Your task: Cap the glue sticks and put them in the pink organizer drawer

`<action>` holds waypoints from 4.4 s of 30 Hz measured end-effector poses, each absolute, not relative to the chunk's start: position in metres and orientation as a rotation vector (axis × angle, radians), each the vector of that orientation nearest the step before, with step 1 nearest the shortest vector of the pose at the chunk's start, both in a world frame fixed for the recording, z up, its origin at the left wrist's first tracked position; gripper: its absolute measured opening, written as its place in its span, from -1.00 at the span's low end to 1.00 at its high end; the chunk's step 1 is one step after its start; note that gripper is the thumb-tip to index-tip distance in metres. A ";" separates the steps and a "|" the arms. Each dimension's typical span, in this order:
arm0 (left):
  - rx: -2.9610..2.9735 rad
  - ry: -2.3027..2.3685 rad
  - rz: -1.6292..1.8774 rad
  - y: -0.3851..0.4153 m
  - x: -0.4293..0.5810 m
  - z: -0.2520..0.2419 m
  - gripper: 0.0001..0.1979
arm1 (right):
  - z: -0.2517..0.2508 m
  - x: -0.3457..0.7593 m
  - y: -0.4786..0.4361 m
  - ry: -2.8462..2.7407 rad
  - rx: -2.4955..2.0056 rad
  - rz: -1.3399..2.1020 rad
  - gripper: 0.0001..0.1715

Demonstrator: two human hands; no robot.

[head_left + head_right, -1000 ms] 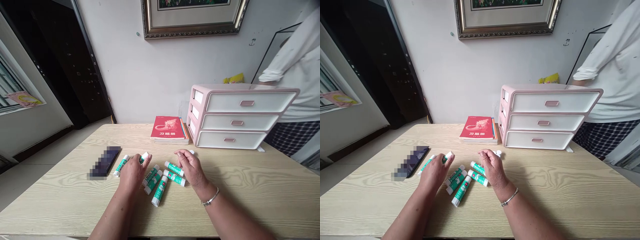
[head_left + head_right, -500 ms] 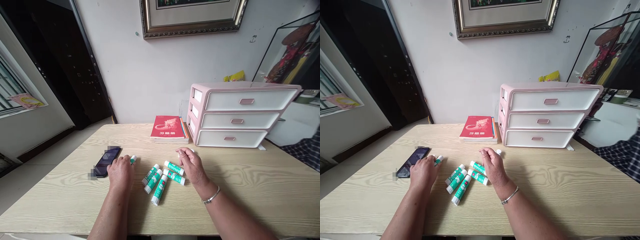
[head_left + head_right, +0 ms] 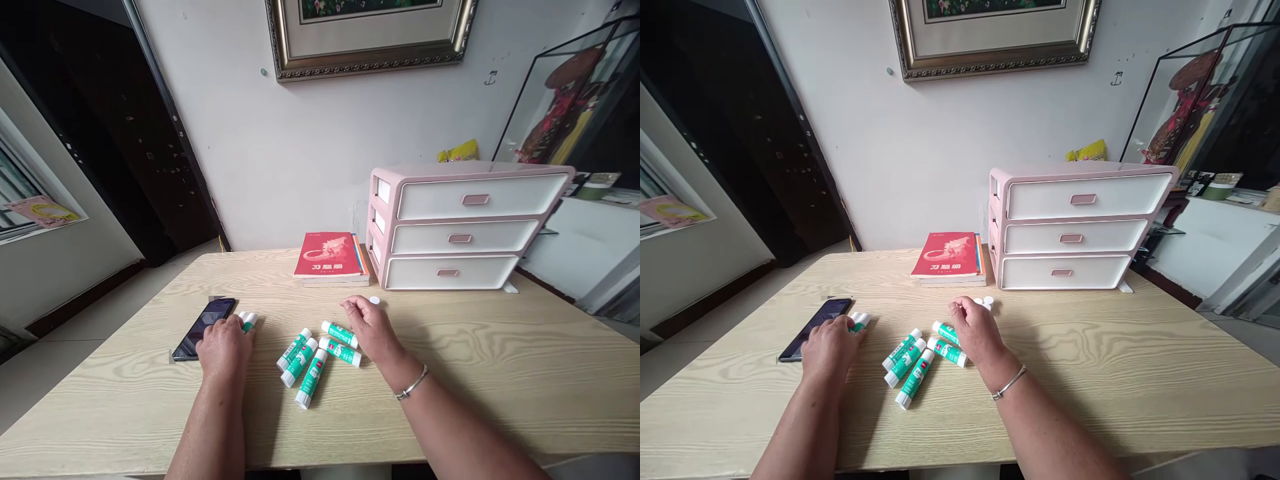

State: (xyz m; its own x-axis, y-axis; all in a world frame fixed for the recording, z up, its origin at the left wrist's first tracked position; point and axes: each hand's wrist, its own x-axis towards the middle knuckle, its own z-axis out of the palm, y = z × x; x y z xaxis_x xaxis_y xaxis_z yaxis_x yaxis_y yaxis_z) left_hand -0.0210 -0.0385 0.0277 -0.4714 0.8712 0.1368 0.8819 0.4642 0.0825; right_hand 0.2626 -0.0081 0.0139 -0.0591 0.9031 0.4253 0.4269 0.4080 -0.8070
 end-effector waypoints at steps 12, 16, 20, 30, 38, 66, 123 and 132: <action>-2.276 -2.184 -0.849 -0.039 0.016 0.014 -0.70 | 0.013 0.261 -0.016 -2.086 -1.448 0.283 -0.84; -2.470 -2.134 -0.920 -0.044 0.035 0.020 -0.78 | 0.009 0.259 -0.016 -2.134 -1.532 0.241 -0.77; -2.519 -2.211 -0.785 -0.048 0.037 0.024 -0.82 | 0.006 0.257 -0.016 -2.172 -1.532 0.244 -0.80; -2.552 -2.354 -0.610 -0.044 0.033 0.022 -0.77 | 0.002 0.257 -0.010 -2.172 -1.503 0.307 -0.86; -2.577 -2.327 -0.581 -0.043 0.031 0.022 -0.73 | -0.007 0.256 -0.002 -2.039 -1.469 0.399 -0.81; -2.719 -2.354 -1.743 -0.045 0.032 0.021 -0.50 | 0.009 0.255 -0.016 -2.057 -1.325 0.216 -0.90; -2.948 -2.398 -1.704 -0.049 0.030 0.021 -0.61 | 0.012 0.294 0.002 -2.121 -1.740 -0.154 -0.83; -2.981 -2.405 -1.806 -0.048 0.030 0.013 -0.58 | 0.010 0.288 -0.003 -2.148 -1.756 -0.164 -0.87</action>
State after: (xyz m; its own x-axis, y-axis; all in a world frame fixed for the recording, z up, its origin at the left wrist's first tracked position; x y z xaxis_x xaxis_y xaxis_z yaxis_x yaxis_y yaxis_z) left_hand 0.0296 -0.0479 0.0134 0.2636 0.9624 -0.0660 0.2047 0.0111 0.9788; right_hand 0.2884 -0.0030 0.0103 -0.1625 0.9238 0.3467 0.9658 0.2209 -0.1357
